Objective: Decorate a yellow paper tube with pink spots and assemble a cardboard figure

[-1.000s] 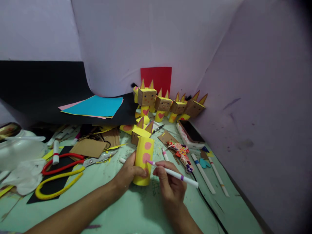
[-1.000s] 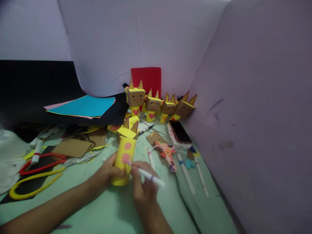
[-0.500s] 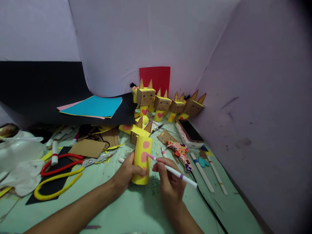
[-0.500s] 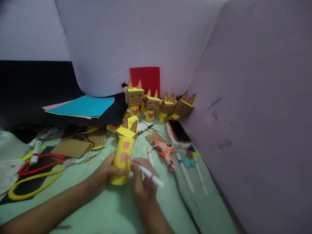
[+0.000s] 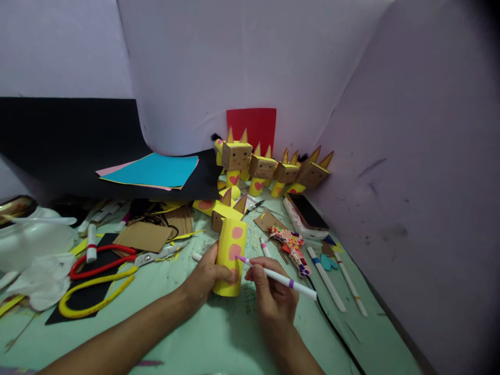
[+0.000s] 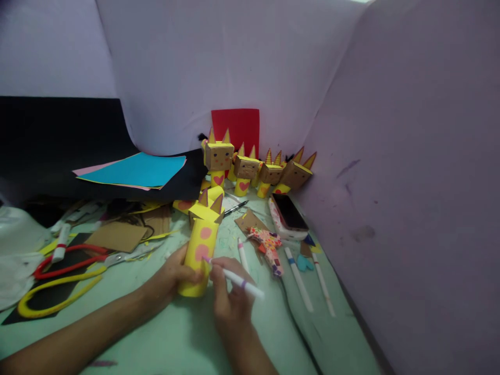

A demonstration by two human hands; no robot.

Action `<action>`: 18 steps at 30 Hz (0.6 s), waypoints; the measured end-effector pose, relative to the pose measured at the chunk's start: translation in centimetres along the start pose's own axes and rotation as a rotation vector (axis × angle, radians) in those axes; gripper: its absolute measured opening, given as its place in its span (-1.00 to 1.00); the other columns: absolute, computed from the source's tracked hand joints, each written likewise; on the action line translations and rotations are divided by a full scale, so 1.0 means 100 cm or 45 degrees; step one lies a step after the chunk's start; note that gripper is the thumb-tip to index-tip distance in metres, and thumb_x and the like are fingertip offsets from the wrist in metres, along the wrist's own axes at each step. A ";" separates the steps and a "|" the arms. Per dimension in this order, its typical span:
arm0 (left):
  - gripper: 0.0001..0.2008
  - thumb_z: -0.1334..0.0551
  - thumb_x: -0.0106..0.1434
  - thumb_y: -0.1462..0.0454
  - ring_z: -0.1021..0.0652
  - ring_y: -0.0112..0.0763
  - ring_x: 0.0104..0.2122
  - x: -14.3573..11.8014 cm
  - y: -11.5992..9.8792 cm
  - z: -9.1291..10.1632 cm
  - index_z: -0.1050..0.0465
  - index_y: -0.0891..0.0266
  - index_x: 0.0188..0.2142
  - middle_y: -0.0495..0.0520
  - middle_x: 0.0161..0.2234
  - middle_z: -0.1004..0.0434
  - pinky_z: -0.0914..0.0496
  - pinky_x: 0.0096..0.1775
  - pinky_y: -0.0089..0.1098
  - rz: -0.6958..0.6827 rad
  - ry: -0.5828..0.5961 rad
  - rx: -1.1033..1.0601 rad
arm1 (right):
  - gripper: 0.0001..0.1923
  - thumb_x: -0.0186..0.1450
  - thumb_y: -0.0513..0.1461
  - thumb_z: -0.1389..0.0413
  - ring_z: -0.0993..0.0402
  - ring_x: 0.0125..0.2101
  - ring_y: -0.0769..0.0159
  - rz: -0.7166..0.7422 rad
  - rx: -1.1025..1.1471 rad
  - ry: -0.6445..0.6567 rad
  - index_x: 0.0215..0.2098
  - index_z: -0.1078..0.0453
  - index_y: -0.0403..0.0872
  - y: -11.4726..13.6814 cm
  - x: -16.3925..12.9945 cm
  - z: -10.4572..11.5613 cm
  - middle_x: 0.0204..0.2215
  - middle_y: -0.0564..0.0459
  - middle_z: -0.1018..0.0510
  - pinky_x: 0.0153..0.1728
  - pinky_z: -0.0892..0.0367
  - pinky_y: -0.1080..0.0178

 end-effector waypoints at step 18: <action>-0.45 -0.28 -0.27 0.41 -0.42 -0.41 -0.50 0.000 0.001 0.002 -0.33 0.28 -0.17 -0.04 -0.49 -0.47 -0.29 -0.50 -0.46 0.001 0.000 -0.007 | -0.86 0.31 -0.31 -0.04 -0.45 -0.53 0.41 0.043 -0.022 -0.011 -0.32 -0.45 -0.03 0.004 0.000 0.002 -0.53 0.12 -0.51 -0.47 -0.36 0.38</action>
Point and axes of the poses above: each hand's wrist, its own x-axis towards the middle knuckle, its own z-axis out of the back of the hand, y = z × x, the point moved 6 cm from there along x, towards the middle knuckle
